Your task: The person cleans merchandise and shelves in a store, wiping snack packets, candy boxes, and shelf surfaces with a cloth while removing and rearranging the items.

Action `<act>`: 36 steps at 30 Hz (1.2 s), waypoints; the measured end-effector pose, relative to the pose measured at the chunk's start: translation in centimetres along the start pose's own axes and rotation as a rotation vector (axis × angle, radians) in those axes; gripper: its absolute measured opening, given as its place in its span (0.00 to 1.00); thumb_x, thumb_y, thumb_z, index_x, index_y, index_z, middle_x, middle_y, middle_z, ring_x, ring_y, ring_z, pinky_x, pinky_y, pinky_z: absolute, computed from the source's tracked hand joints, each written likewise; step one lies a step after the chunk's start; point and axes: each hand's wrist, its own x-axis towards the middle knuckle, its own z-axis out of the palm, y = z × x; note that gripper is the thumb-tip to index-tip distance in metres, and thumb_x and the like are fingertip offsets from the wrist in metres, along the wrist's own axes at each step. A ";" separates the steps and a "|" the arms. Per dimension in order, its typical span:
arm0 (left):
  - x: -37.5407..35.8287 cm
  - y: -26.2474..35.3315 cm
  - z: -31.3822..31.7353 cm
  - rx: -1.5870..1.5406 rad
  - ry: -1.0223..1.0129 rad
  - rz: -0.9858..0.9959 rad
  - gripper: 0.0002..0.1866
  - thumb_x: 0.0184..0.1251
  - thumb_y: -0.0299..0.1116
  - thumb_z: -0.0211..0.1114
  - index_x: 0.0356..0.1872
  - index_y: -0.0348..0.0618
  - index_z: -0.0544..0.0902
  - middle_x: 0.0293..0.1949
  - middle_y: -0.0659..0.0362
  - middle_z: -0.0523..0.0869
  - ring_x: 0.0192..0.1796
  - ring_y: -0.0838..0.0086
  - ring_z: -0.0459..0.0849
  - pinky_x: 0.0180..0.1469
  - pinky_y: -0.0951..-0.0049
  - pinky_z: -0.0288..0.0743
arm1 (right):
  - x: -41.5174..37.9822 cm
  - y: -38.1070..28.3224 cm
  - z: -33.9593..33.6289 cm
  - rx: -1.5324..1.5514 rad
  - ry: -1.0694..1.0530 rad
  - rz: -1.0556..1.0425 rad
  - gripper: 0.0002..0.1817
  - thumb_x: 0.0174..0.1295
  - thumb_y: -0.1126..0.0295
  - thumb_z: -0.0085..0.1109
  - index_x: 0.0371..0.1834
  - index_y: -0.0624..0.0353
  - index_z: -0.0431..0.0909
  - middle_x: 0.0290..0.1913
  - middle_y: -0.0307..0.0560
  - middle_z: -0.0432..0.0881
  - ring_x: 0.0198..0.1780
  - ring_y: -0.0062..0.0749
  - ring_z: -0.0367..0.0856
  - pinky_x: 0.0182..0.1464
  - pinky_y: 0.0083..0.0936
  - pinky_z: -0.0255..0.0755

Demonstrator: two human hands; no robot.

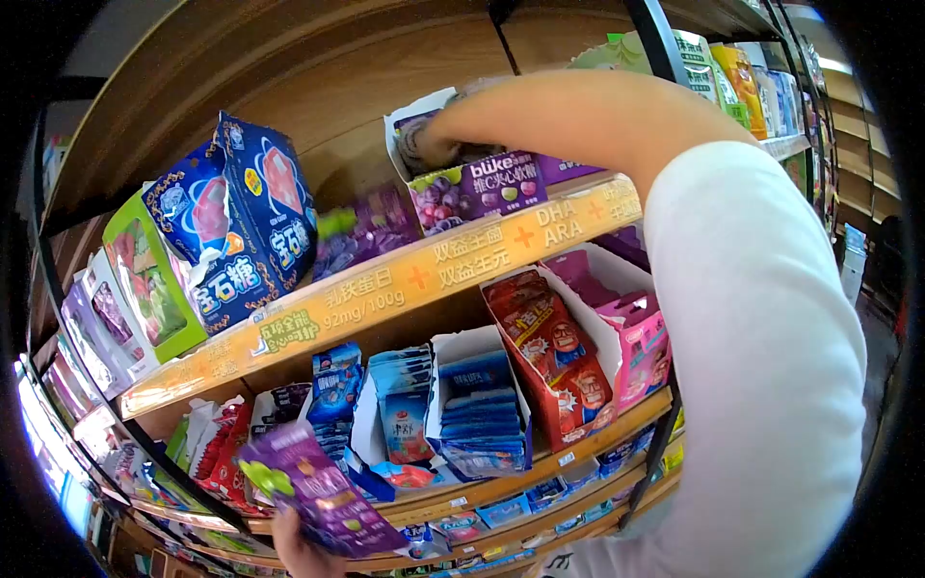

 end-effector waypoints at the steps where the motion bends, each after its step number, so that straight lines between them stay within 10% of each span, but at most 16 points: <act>1: 0.9 0.9 2.4 -0.087 -0.057 0.121 0.14 0.62 0.34 0.50 0.44 0.35 0.71 0.41 0.54 0.77 0.41 0.66 0.79 0.43 0.65 0.75 | 0.6 0.3 0.4 0.025 0.019 0.027 0.24 0.54 0.61 0.44 0.48 0.69 0.70 0.51 0.60 0.72 0.51 0.47 0.73 0.48 0.37 0.67; 9: 8.4 10.8 18.4 0.319 -0.484 0.365 0.14 0.63 0.33 0.52 0.45 0.34 0.72 0.40 0.56 0.79 0.39 0.77 0.79 0.42 0.77 0.73 | -2.7 0.3 -1.0 -0.029 0.577 0.079 0.14 0.49 0.65 0.51 0.35 0.62 0.78 0.38 0.56 0.79 0.41 0.46 0.78 0.41 0.37 0.71; 11: 9.6 11.1 21.8 0.490 -0.463 0.450 0.11 0.65 0.33 0.49 0.40 0.36 0.73 0.28 0.60 0.78 0.27 0.82 0.77 0.28 0.77 0.72 | -2.4 1.2 -2.2 -0.010 0.642 0.156 0.13 0.49 0.65 0.51 0.37 0.57 0.77 0.36 0.52 0.80 0.38 0.44 0.79 0.38 0.37 0.72; 15: 13.6 10.3 25.7 1.492 -0.282 0.835 0.19 0.60 0.39 0.51 0.37 0.28 0.76 0.36 0.44 0.81 0.40 0.57 0.80 0.42 0.67 0.72 | -5.4 2.6 -5.2 0.071 0.900 0.223 0.15 0.50 0.65 0.52 0.42 0.50 0.74 0.36 0.50 0.80 0.36 0.45 0.80 0.36 0.38 0.72; 17: 15.6 8.4 26.6 1.539 -0.317 0.494 0.23 0.56 0.42 0.50 0.38 0.27 0.77 0.42 0.39 0.78 0.48 0.49 0.75 0.49 0.64 0.69 | -7.5 2.8 -6.5 0.064 0.936 0.204 0.15 0.50 0.64 0.52 0.43 0.48 0.73 0.36 0.50 0.80 0.37 0.46 0.79 0.36 0.39 0.72; 21: 15.5 7.8 27.0 1.779 -0.422 0.291 0.25 0.55 0.42 0.49 0.42 0.26 0.75 0.45 0.38 0.76 0.50 0.51 0.75 0.49 0.67 0.69 | -11.2 0.0 -4.8 0.208 -0.034 -0.114 0.22 0.54 0.58 0.47 0.54 0.46 0.69 0.50 0.52 0.74 0.53 0.45 0.71 0.52 0.38 0.65; 23: 15.0 7.7 27.6 1.900 -0.452 0.085 0.28 0.60 0.44 0.51 0.53 0.28 0.67 0.55 0.42 0.69 0.54 0.57 0.72 0.50 0.63 0.67 | -10.6 -0.8 -2.3 0.106 -0.017 -0.123 0.25 0.57 0.57 0.42 0.60 0.45 0.64 0.57 0.51 0.69 0.59 0.42 0.66 0.58 0.35 0.59; 33: 14.2 6.5 25.3 1.209 -0.314 0.278 0.16 0.47 0.31 0.64 0.35 0.28 0.78 0.30 0.51 0.81 0.31 0.66 0.79 0.36 0.66 0.71 | -9.2 -1.1 -1.4 0.207 0.278 -0.169 0.15 0.50 0.67 0.51 0.41 0.60 0.76 0.44 0.58 0.77 0.45 0.49 0.75 0.46 0.38 0.68; 36: 15.5 7.4 25.4 1.241 -0.253 0.346 0.14 0.47 0.30 0.65 0.35 0.32 0.79 0.32 0.53 0.82 0.34 0.69 0.79 0.38 0.71 0.70 | -9.2 0.1 -2.2 0.729 0.953 0.200 0.12 0.48 0.72 0.51 0.37 0.64 0.74 0.38 0.60 0.78 0.41 0.50 0.77 0.42 0.37 0.72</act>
